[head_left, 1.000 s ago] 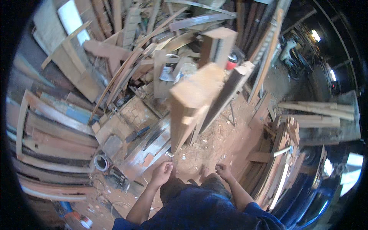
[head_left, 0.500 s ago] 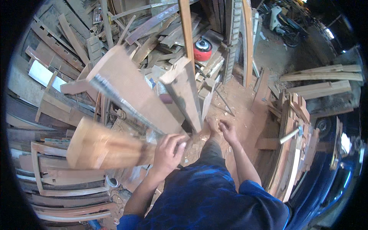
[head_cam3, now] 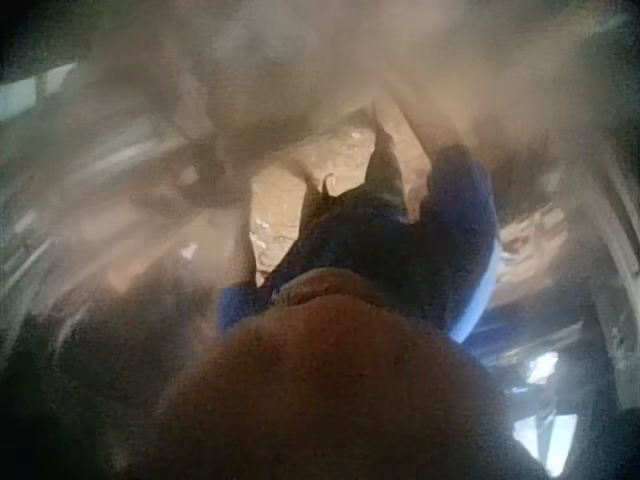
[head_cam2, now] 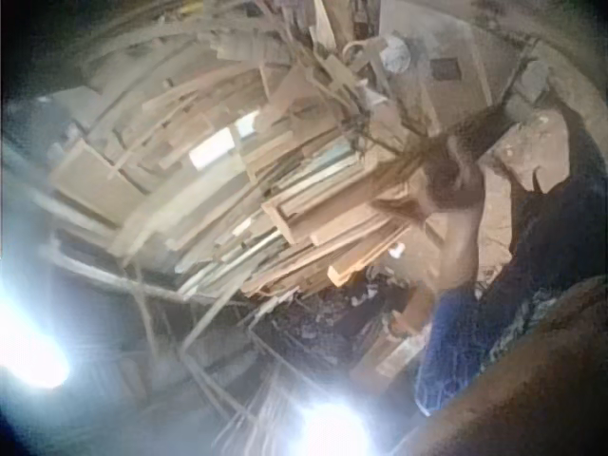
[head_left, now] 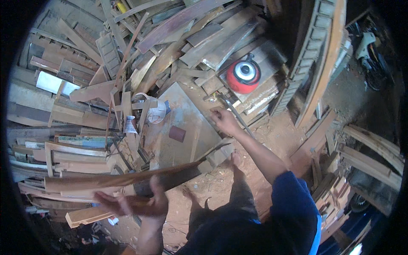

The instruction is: The person uses a circular saw to cut a long wooden plank into smaller rectangular pieces. They position the wood on a workbench, align a guide, and make several cuts, then inspect the resulting pieces.

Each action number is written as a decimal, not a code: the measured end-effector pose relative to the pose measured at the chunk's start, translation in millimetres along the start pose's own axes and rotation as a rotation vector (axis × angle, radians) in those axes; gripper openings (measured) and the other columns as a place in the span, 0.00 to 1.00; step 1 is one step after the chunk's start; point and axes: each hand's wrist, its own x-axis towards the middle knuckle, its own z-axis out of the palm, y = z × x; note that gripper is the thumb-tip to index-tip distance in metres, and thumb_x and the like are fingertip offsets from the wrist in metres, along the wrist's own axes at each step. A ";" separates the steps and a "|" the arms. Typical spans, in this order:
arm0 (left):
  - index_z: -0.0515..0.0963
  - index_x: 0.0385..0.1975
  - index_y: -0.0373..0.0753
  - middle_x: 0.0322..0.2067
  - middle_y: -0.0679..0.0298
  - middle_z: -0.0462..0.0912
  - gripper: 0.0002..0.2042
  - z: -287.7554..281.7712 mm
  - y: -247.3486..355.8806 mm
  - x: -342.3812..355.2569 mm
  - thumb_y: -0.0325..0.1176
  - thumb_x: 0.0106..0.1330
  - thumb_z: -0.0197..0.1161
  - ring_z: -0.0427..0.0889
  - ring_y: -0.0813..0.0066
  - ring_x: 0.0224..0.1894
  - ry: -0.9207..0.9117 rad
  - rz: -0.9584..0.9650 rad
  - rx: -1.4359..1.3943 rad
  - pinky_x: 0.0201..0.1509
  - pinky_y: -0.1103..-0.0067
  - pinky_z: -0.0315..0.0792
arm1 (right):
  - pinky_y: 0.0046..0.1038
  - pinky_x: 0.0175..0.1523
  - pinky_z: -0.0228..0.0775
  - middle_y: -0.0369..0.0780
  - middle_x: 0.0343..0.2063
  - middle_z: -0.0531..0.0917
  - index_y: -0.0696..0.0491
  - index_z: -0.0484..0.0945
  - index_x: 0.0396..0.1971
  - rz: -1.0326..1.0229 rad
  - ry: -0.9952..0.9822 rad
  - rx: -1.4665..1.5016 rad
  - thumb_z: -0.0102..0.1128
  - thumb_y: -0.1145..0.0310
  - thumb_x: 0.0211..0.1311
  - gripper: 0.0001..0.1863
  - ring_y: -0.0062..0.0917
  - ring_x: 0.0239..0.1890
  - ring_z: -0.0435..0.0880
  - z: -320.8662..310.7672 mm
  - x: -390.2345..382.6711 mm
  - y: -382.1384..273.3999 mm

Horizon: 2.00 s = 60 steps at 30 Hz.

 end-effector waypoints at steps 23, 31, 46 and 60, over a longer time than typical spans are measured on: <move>0.30 0.78 0.41 0.59 0.41 0.70 0.43 35.8 27.8 14.7 0.33 0.74 0.55 0.76 0.62 0.47 0.011 -0.555 0.165 0.45 0.71 0.77 | 0.42 0.55 0.77 0.50 0.46 0.88 0.59 0.84 0.47 0.069 0.137 0.194 0.66 0.59 0.63 0.20 0.42 0.50 0.87 215.3 396.2 77.7; 0.32 0.78 0.37 0.53 0.42 0.74 0.45 29.9 23.5 17.2 0.39 0.72 0.58 0.78 0.69 0.35 -0.001 -0.529 0.209 0.32 0.77 0.76 | 0.50 0.55 0.74 0.58 0.43 0.84 0.60 0.80 0.46 -0.014 -0.025 0.081 0.60 0.48 0.65 0.27 0.56 0.48 0.83 223.7 308.0 20.4; 0.40 0.76 0.46 0.64 0.45 0.68 0.40 15.8 34.1 -16.6 0.38 0.72 0.59 0.71 0.53 0.64 0.010 -0.745 0.116 0.62 0.57 0.72 | 0.54 0.72 0.48 0.40 0.74 0.65 0.52 0.65 0.72 -0.051 -0.057 -1.130 0.46 0.43 0.71 0.37 0.44 0.77 0.54 134.2 366.5 159.6; 0.25 0.79 0.45 0.60 0.47 0.69 0.45 24.3 28.1 0.6 0.32 0.74 0.55 0.68 0.54 0.67 0.016 -0.602 -0.098 0.70 0.59 0.65 | 0.44 0.61 0.73 0.61 0.48 0.83 0.63 0.77 0.53 0.140 0.087 -0.187 0.60 0.66 0.60 0.23 0.54 0.56 0.81 115.8 203.1 33.4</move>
